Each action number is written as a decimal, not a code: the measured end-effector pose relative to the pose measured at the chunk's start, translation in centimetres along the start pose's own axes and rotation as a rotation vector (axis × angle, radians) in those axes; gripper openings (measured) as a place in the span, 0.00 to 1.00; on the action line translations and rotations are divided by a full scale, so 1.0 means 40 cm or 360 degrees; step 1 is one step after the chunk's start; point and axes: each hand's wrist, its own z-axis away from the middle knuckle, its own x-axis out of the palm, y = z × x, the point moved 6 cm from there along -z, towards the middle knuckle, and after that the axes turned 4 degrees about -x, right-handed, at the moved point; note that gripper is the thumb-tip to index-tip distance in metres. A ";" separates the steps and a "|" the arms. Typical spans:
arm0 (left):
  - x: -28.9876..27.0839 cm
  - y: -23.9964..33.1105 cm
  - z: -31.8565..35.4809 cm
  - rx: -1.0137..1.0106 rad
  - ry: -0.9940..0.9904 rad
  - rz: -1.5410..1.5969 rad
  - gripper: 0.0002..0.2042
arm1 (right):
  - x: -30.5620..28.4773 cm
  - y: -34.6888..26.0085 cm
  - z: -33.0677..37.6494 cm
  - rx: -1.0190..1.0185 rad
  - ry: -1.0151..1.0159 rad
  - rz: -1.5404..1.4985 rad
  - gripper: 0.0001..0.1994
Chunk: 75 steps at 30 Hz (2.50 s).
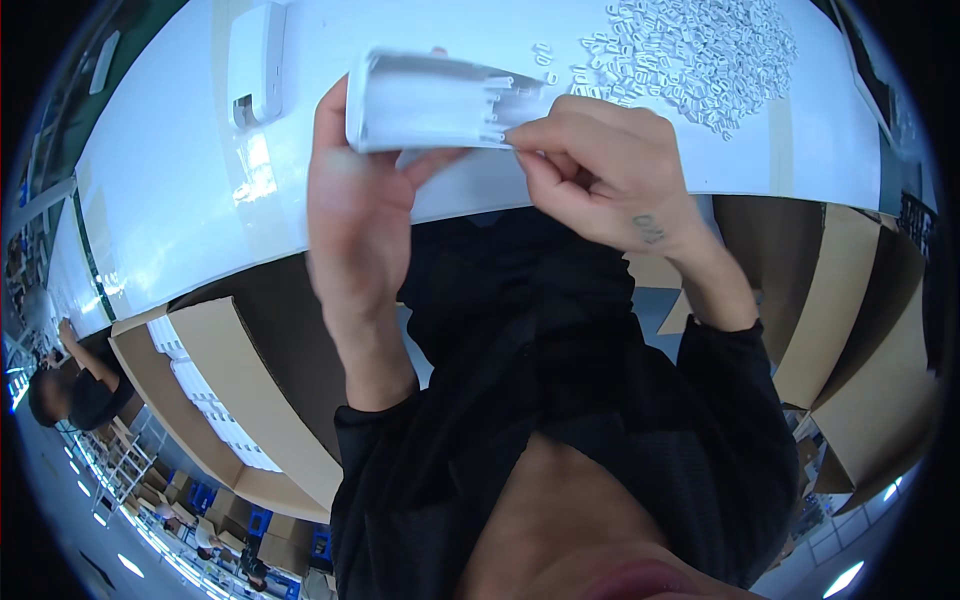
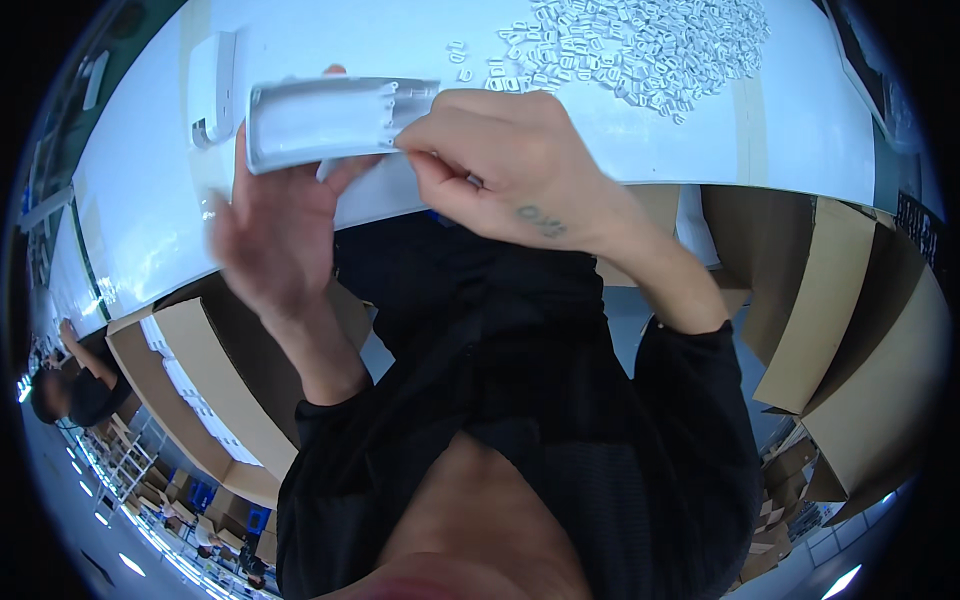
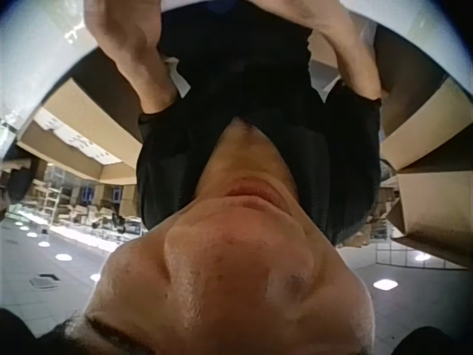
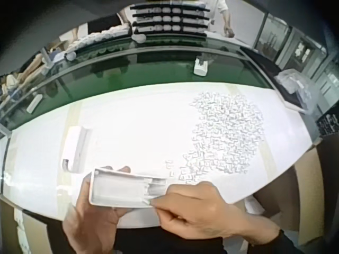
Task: The recorder picks up small white components, inserts them into white plastic enclosures, and then packs these finished units into a cardboard shipping box.
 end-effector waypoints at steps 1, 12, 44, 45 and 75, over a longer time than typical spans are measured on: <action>-0.015 0.013 0.008 0.0004 0.0013 -0.0002 0.23 | 0.004 0.000 -0.007 -0.0048 -0.0125 0.0116 0.12; -0.142 0.043 0.076 -0.0120 0.0293 0.0107 0.22 | -0.054 0.160 -0.097 -0.0278 -0.0643 0.0344 0.04; 0.045 -0.038 -0.034 -0.0282 0.0051 0.0203 0.26 | -0.002 0.055 -0.173 0.1093 0.0106 -0.1054 0.08; 0.045 -0.039 -0.034 -0.0286 0.0033 0.0195 0.26 | -0.002 0.061 -0.174 0.1081 0.0184 -0.1090 0.08; 0.131 -0.042 -0.066 -0.0129 0.0135 -0.0344 0.26 | -0.104 0.096 -0.150 0.0860 0.0212 -0.1678 0.05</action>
